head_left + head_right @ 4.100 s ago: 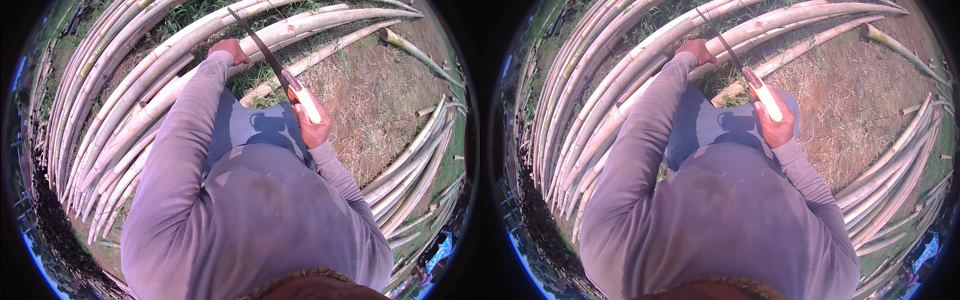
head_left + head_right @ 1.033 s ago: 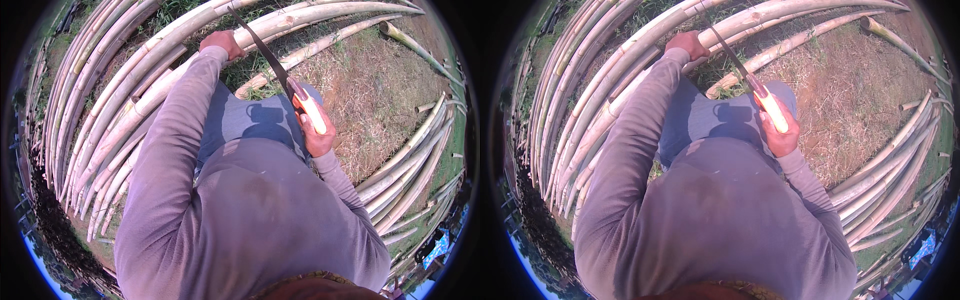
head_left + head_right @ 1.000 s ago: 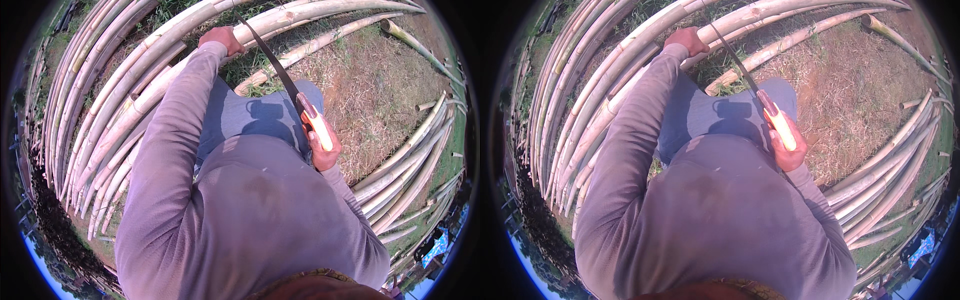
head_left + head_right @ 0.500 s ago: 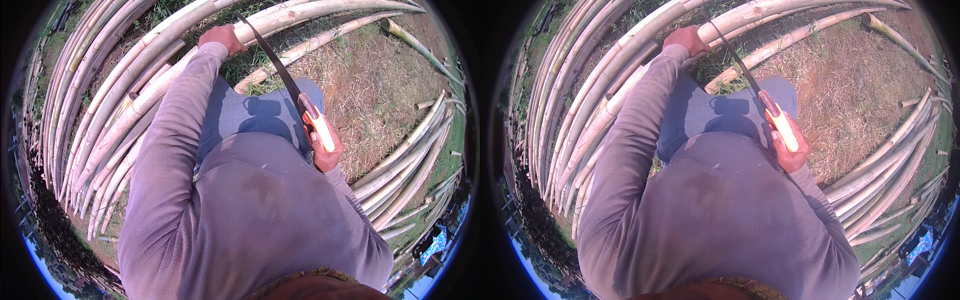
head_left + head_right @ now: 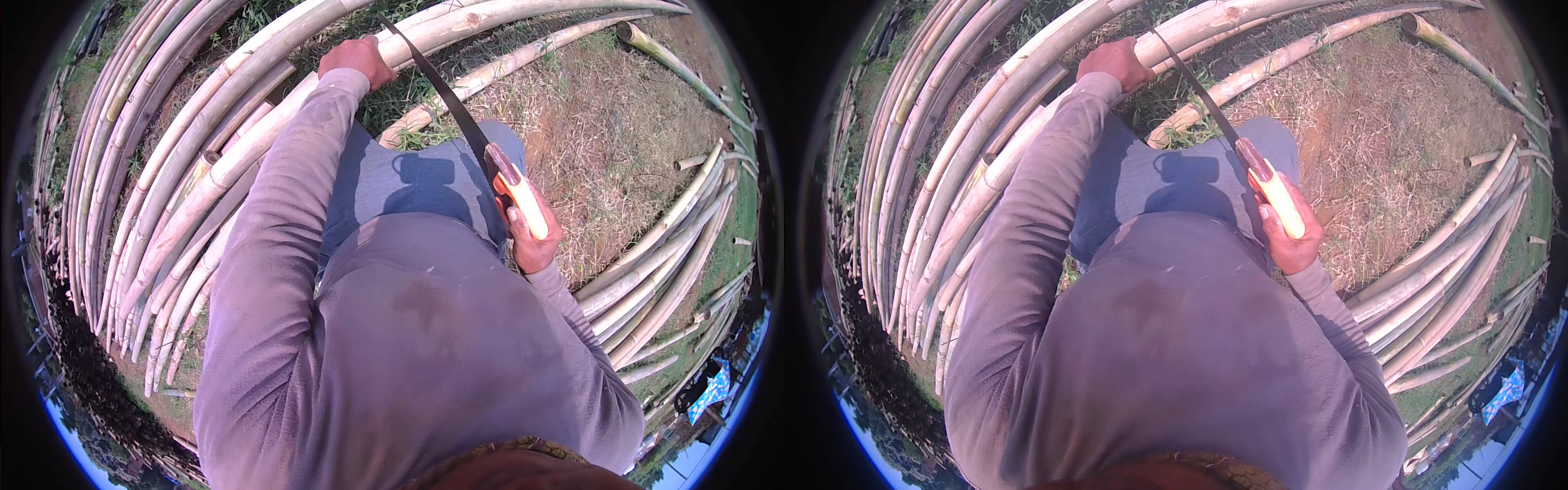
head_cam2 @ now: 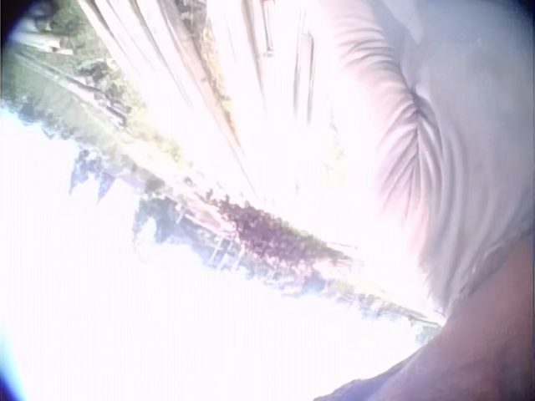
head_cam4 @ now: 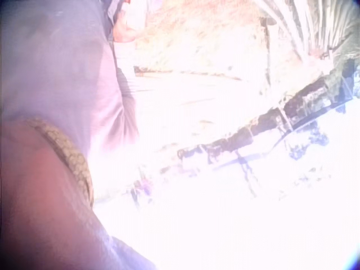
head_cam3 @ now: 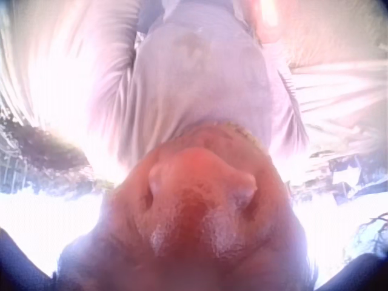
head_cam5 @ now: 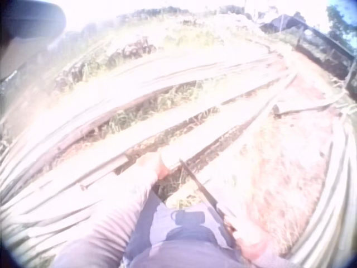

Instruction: The person measures bamboo poles with a tape measure and cuts them with a hand saw. They repeatedly measure, mark, and saw the poles, then stack the cut pieces on the ground.

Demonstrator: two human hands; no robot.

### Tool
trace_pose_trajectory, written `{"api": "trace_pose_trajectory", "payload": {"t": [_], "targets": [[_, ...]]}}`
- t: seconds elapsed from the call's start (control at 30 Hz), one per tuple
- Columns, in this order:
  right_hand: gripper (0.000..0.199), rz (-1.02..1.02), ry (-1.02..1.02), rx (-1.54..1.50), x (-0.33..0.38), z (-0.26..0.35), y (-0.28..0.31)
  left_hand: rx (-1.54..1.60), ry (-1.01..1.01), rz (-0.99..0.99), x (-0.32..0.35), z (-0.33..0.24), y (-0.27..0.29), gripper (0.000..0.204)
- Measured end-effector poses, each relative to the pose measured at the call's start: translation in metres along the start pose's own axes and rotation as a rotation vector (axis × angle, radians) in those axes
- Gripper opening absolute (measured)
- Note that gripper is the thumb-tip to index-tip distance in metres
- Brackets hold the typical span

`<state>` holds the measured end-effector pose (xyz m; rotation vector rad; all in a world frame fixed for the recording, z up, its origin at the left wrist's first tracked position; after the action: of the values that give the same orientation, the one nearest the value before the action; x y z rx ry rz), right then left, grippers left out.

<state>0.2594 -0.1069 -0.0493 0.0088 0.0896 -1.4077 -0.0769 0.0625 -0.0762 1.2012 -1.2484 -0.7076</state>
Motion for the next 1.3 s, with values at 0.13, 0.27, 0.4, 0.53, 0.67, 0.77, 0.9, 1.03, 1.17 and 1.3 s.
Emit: {"api": "trace_pose_trajectory", "payload": {"t": [0.13,0.27,0.4,0.53,0.67,0.77,0.9,1.03,1.17,1.3], "targets": [[0.048,0.027,0.001,0.000,0.009,-0.008,0.010,0.004,-0.002,0.003,-0.008,0.000,0.001,0.056],[0.041,0.004,0.019,0.137,-0.129,-0.013,-0.065,-0.011,-0.034,-0.045,-0.008,-0.023,0.013,0.058],[0.045,0.024,-0.020,0.100,-0.091,-0.015,-0.050,-0.030,-0.020,0.032,-0.006,-0.009,0.010,0.062],[0.050,0.068,-0.006,0.044,0.037,-0.011,0.027,-0.016,-0.011,0.049,0.000,0.003,0.007,0.064],[0.049,0.002,0.075,-0.007,-0.023,-0.024,-0.014,-0.026,-0.018,0.000,-0.001,-0.007,0.003,0.062],[0.041,0.036,-0.003,0.088,-0.144,-0.014,-0.082,-0.037,-0.039,-0.046,-0.001,-0.020,0.009,0.059],[0.044,0.023,0.015,0.176,-0.083,-0.009,-0.052,-0.033,-0.021,-0.073,0.005,-0.009,0.008,0.056],[0.048,0.007,-0.070,-0.140,0.039,0.007,0.013,-0.013,0.025,-0.060,0.021,0.005,0.014,0.054],[0.045,-0.010,0.059,0.060,-0.026,-0.019,-0.021,-0.015,0.000,-0.097,0.023,-0.009,0.014,0.053],[0.038,0.034,0.025,0.094,-0.144,-0.006,-0.092,-0.033,-0.020,-0.125,0.020,-0.017,0.020,0.054]]}}
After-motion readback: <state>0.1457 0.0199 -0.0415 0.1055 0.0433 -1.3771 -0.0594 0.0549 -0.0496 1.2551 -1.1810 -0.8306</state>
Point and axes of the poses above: each hand's wrist, its own x-axis away from the middle knuckle, its own y-axis out of the back of the hand, z = x × y, the point moved 6 cm from there along -x, towards the middle knuckle
